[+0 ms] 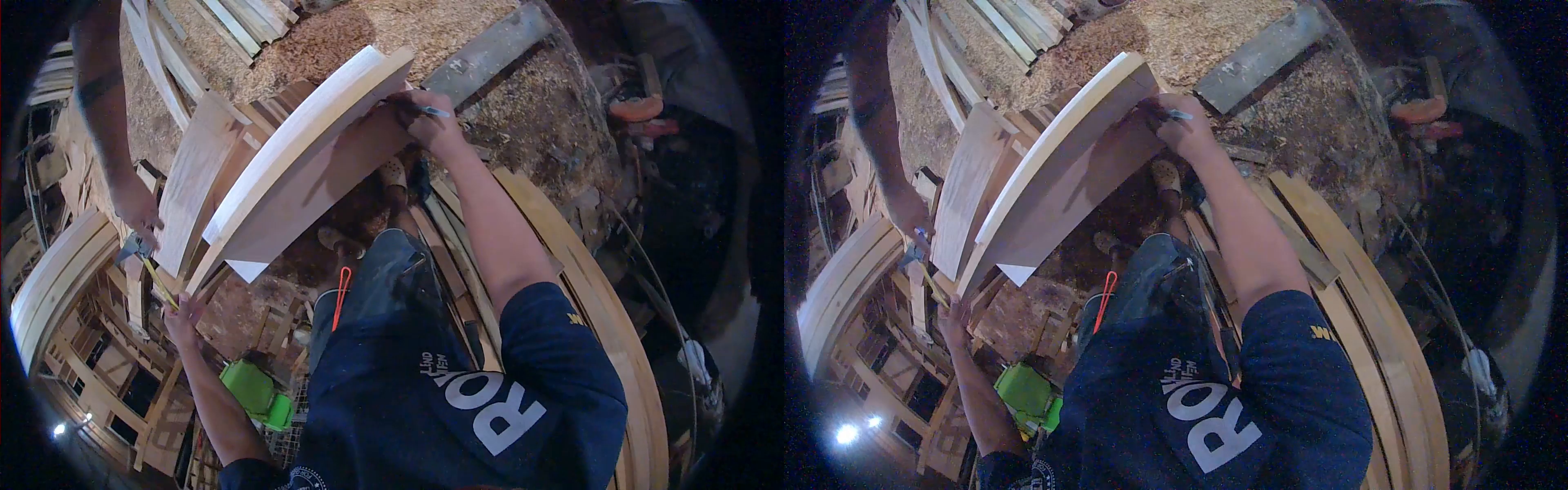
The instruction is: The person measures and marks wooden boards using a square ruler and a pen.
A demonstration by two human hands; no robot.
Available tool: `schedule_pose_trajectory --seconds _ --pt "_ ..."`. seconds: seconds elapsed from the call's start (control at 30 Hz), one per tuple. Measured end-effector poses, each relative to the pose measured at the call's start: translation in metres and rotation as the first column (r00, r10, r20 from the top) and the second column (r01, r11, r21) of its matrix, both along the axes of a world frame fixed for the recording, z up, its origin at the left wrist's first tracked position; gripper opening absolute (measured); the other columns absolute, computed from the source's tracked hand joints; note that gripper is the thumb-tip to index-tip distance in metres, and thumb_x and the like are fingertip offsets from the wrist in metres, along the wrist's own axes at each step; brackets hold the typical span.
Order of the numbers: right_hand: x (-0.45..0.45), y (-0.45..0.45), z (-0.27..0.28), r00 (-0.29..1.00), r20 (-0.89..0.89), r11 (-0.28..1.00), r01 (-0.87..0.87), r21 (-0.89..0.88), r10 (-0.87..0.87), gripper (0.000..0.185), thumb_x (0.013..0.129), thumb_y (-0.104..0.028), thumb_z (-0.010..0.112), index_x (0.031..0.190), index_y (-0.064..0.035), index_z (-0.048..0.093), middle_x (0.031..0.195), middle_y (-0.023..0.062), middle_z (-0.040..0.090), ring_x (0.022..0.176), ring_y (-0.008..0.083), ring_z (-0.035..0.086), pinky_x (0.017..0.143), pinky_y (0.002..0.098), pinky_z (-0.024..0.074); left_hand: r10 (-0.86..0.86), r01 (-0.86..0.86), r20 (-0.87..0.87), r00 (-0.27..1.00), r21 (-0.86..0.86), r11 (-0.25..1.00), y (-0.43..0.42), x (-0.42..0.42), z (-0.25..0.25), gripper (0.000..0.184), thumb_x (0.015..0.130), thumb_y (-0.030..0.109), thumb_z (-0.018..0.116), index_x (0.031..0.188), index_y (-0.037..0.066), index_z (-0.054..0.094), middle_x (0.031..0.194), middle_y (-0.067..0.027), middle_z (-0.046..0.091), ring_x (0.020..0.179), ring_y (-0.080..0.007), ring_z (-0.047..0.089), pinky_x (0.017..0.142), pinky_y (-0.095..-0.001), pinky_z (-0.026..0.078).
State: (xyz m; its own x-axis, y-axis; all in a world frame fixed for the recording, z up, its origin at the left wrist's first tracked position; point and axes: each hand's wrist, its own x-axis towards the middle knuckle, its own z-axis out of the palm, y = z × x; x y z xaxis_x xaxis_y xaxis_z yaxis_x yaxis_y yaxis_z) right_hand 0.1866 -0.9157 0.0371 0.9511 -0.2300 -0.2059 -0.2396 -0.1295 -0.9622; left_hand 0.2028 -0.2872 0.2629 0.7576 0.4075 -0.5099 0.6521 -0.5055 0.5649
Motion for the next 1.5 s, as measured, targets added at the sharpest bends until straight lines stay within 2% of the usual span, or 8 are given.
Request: schedule_pose_trajectory --seconds 0.2,0.4,0.53,0.63,0.83,0.93,1.03,1.5 --pt "0.004 0.002 0.016 1.0 -0.01 0.998 -0.002 -0.059 0.002 0.032 0.086 0.007 0.064 0.115 -0.0014 0.074 0.105 0.0097 0.075 0.097 0.0148 0.067 0.088 0.0297 0.0541 -0.099 0.099 0.017 0.995 0.039 0.994 -0.001 0.01 0.004 0.031 0.094 0.024 0.075 0.113 0.008 0.057 0.089 0.0008 0.063 0.078 -0.009 0.06 0.06 -0.0242 0.048" --pt "0.0 0.001 0.009 1.0 0.021 0.994 0.003 0.107 -0.006 0.035 0.085 0.008 0.065 0.116 -0.0031 0.074 0.107 0.0071 0.074 0.099 0.0139 0.067 0.088 0.0299 0.0545 -0.086 0.075 0.055 0.995 0.178 0.981 -0.005 0.009 0.002 0.039 0.095 0.023 0.074 0.122 0.008 0.05 0.1 -0.0021 0.064 0.077 -0.01 0.061 0.06 -0.0237 0.048" --pt "0.002 0.003 0.009 1.0 -0.031 0.999 0.0 0.039 0.001 0.035 0.085 0.01 0.063 0.117 -0.0009 0.073 0.107 0.0061 0.072 0.099 0.0141 0.066 0.088 0.0289 0.0544 -0.082 0.08 0.016 0.996 0.113 0.99 -0.004 0.012 0.005 0.05 0.094 0.024 0.075 0.131 0.009 0.045 0.111 -0.005 0.064 0.083 -0.0107 0.062 0.064 -0.0244 0.049" --pt "0.001 0.001 -0.001 0.997 0.079 0.983 0.003 0.182 -0.017 0.036 0.084 0.013 0.061 0.116 0.0005 0.072 0.108 0.0063 0.072 0.1 0.0149 0.066 0.089 0.0288 0.0543 -0.017 0.015 0.019 1.0 0.113 0.994 -0.011 0.008 0.006 0.056 0.094 0.025 0.076 0.136 0.009 0.043 0.114 -0.006 0.064 0.086 -0.0111 0.063 0.068 -0.0261 0.05" --pt "0.001 0.004 0.002 0.998 -0.046 0.972 0.057 0.23 -0.047 0.036 0.084 0.014 0.061 0.115 0.0001 0.073 0.111 0.0067 0.071 0.102 0.0157 0.066 0.089 0.03 0.055 -0.014 0.013 0.002 1.0 0.067 0.998 0.004 0.007 0.002 0.059 0.094 0.026 0.077 0.139 0.01 0.042 0.118 -0.0072 0.066 0.089 -0.0132 0.065 0.071 -0.0281 0.051" --pt "0.001 0.004 0.011 0.999 -0.019 0.98 0.052 0.192 -0.049 0.032 0.085 0.011 0.063 0.114 0.0013 0.073 0.109 0.0078 0.073 0.1 0.015 0.066 0.088 0.0298 0.055 0.008 -0.007 -0.005 1.0 0.06 0.998 0.011 0.007 -0.002 0.058 0.094 0.026 0.076 0.138 0.01 0.043 0.119 -0.0077 0.067 0.091 -0.0139 0.066 0.071 -0.0282 0.052" --pt "-0.001 0.002 -0.001 0.986 0.046 0.967 0.166 -0.191 -0.16 0.026 0.087 0.004 0.067 0.112 0.0016 0.073 0.104 0.0113 0.075 0.096 0.0174 0.07 0.087 0.0311 0.0558 0.007 -0.006 -0.02 1.0 0.059 0.998 0.016 0.009 -0.003 0.054 0.094 0.026 0.076 0.136 0.01 0.046 0.118 -0.0076 0.068 0.093 -0.0146 0.067 0.071 -0.0281 0.052" --pt "0.001 -0.009 0.01 0.973 0.08 0.931 0.23 -0.284 -0.216 0.022 0.089 -0.008 0.071 0.11 -0.0026 0.075 0.104 0.0136 0.077 0.096 0.0224 0.075 0.089 0.0329 0.0576 0.04 -0.038 -0.022 0.999 0.086 0.996 0.012 0.005 -0.004 0.056 0.091 0.034 0.079 0.134 0.012 0.051 0.109 -0.0029 0.067 0.096 -0.0173 0.07 0.071 -0.0294 0.051"
